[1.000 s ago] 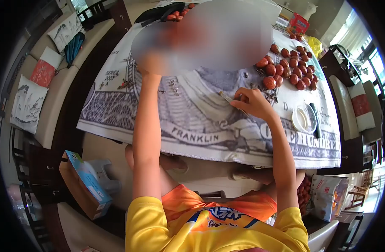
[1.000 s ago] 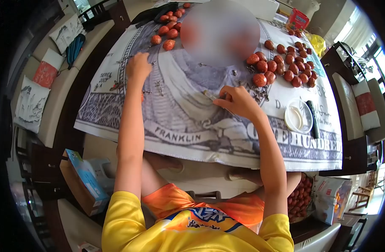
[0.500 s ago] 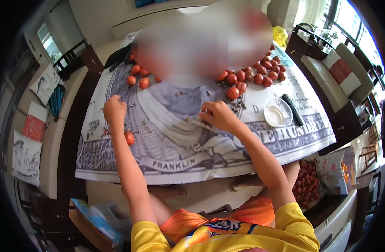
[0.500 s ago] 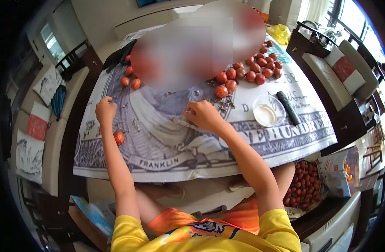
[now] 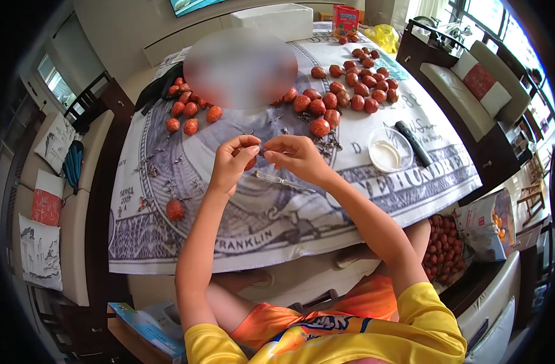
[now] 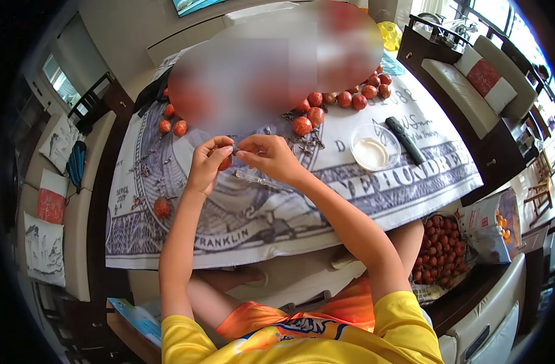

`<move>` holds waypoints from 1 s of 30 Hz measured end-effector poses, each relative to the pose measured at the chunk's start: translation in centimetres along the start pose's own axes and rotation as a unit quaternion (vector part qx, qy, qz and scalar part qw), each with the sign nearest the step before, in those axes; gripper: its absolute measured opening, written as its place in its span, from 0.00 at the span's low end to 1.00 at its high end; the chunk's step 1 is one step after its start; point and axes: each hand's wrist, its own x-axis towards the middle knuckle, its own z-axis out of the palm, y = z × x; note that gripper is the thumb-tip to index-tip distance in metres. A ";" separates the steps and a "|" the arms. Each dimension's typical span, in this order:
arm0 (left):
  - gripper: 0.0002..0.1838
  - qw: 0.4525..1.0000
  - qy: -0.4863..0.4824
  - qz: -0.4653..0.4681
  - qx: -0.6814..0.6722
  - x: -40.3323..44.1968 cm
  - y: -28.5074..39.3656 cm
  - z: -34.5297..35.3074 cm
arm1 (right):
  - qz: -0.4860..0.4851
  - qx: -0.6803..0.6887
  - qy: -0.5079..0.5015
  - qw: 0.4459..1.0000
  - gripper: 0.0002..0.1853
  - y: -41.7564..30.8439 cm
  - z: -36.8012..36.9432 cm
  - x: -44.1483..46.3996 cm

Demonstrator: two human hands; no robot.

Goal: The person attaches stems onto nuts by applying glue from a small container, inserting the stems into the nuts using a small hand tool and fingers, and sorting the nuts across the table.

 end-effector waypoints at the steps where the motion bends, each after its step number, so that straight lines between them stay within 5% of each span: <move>1: 0.09 1.000 -0.009 -0.010 -0.012 0.0 -0.2 0.2 | 0.002 0.006 -0.004 1.000 0.06 0.2 0.0 0.0; 4: 0.10 0.999 -0.026 -0.032 -0.036 -0.3 -0.4 0.5 | 0.010 0.021 -0.011 1.000 0.06 0.6 -0.3 0.0; 9: 0.11 0.967 -0.072 0.025 0.242 -0.6 1.2 0.3 | 0.047 0.161 -0.048 0.985 0.06 0.2 -2.2 0.6; 13: 0.13 0.798 -0.176 0.159 0.554 -1.1 -0.7 0.0 | 0.074 0.276 0.030 0.958 0.07 0.5 -4.1 1.2; 16: 0.13 0.787 -0.137 0.166 0.579 -0.6 -1.4 -1.5 | 0.027 0.229 0.081 0.970 0.08 -2.2 -5.8 0.5; 18: 0.11 0.746 0.018 0.134 0.652 -0.3 -2.1 -2.5 | -0.019 0.190 0.136 0.972 0.08 -4.6 -6.5 -0.9; 19: 0.11 0.748 0.006 0.139 0.649 0.0 -2.2 -2.1 | -0.027 0.123 0.164 0.978 0.08 -6.1 -7.3 -2.7; 21: 0.12 0.860 -0.021 0.104 0.499 0.4 -2.0 -1.3 | -0.031 0.047 0.195 0.979 0.08 -7.8 -10.5 -6.3; 23: 0.12 0.942 -0.039 0.058 0.327 0.5 -2.2 -0.3 | 0.075 -0.311 0.219 0.922 0.05 -8.8 -13.5 -8.3; 28: 0.16 0.933 -0.123 0.140 0.309 -0.9 -3.4 2.6 | 0.074 -0.598 0.118 0.789 0.04 -5.9 -16.9 -8.3; 30: 0.17 0.930 -0.135 0.151 0.306 -1.0 -3.5 3.1 | 0.070 -0.597 0.125 0.790 0.04 -6.0 -17.0 -8.6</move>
